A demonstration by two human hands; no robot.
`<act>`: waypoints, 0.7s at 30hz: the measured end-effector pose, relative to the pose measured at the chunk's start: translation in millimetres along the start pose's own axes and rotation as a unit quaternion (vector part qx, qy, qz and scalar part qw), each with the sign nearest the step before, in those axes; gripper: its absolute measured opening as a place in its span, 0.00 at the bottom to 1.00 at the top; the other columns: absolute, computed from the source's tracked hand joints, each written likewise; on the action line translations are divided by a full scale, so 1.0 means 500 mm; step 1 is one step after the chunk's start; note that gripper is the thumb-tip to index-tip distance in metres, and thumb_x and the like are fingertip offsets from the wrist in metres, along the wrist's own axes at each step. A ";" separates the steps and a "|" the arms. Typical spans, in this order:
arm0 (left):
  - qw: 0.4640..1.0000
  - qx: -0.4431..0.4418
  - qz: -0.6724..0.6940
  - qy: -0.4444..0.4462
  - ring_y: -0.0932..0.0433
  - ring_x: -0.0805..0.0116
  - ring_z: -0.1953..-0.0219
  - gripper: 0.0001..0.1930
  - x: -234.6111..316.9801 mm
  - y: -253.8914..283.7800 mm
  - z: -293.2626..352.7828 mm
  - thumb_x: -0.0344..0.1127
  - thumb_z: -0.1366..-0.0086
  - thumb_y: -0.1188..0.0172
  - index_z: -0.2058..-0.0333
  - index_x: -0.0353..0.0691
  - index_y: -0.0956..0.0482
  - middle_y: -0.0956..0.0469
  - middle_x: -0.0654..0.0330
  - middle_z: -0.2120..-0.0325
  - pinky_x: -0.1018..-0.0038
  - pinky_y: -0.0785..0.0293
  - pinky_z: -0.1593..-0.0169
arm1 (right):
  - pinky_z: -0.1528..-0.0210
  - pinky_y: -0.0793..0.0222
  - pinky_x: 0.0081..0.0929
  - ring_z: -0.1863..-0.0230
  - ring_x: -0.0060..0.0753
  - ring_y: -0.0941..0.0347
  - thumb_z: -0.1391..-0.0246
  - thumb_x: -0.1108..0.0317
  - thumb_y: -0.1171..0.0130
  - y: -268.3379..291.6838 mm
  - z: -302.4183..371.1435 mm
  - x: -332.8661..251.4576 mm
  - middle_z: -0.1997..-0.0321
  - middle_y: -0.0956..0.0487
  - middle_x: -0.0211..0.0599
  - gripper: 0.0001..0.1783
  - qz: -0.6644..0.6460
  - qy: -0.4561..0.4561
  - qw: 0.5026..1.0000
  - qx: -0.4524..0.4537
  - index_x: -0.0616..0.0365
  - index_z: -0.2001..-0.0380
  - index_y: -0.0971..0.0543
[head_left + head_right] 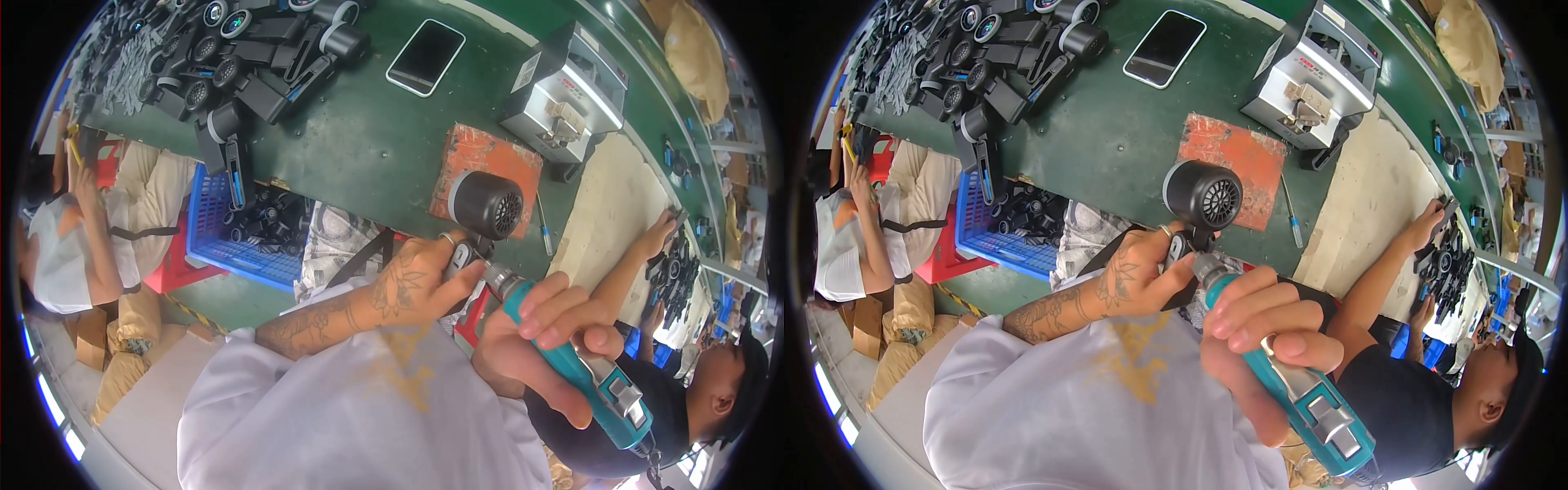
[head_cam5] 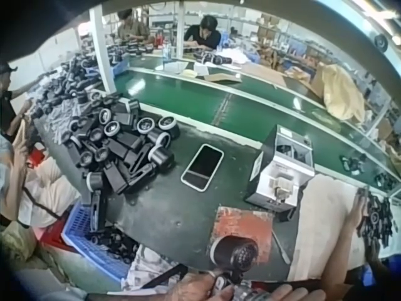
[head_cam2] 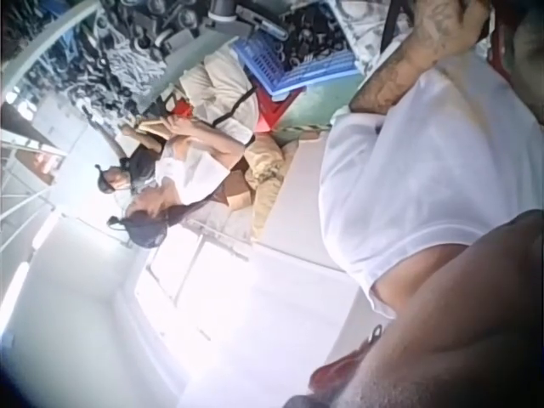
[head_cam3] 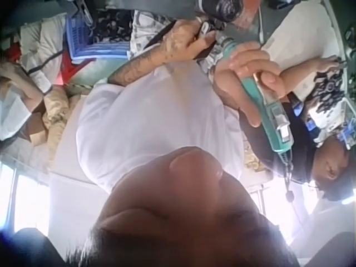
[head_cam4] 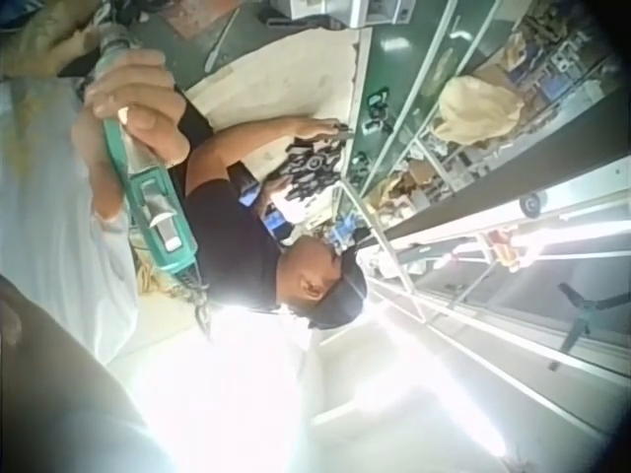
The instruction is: The person assembles electronic controller components by securing plastic housings and electronic components with screws using an electric screwdriver at a production line station.
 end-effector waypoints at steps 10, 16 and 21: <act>0.995 0.022 -0.032 -0.087 0.23 0.50 0.77 0.19 0.017 0.004 -0.001 0.36 0.38 0.37 0.55 0.25 0.25 0.25 0.49 0.81 0.60 0.28 0.67 | 0.70 0.32 0.29 0.71 0.36 0.29 0.42 0.31 0.46 0.002 0.005 0.000 0.66 0.28 0.42 0.41 0.013 0.009 1.000 0.011 0.63 0.49 0.34; 0.998 -0.013 -0.015 -0.052 0.24 0.50 0.80 0.22 0.009 -0.003 0.006 0.37 0.38 0.37 0.55 0.21 0.26 0.27 0.49 0.84 0.60 0.29 0.71 | 0.71 0.32 0.28 0.71 0.36 0.29 0.42 0.32 0.45 -0.008 0.007 0.000 0.66 0.28 0.42 0.38 -0.008 0.019 1.000 0.009 0.61 0.53 0.34; 0.998 -0.012 0.014 -0.055 0.26 0.51 0.83 0.23 0.033 0.005 0.006 0.36 0.39 0.36 0.55 0.19 0.26 0.30 0.49 0.86 0.62 0.31 0.76 | 0.70 0.31 0.30 0.73 0.35 0.31 0.42 0.33 0.44 -0.013 0.005 -0.023 0.68 0.30 0.40 0.35 -0.029 0.056 0.998 0.023 0.58 0.61 0.36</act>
Point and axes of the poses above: each hand's wrist, its own z-axis away from the middle knuckle, its own y-axis out of the back of the hand, x = y × z, the point moved 9 cm from there along -z, towards the middle knuckle
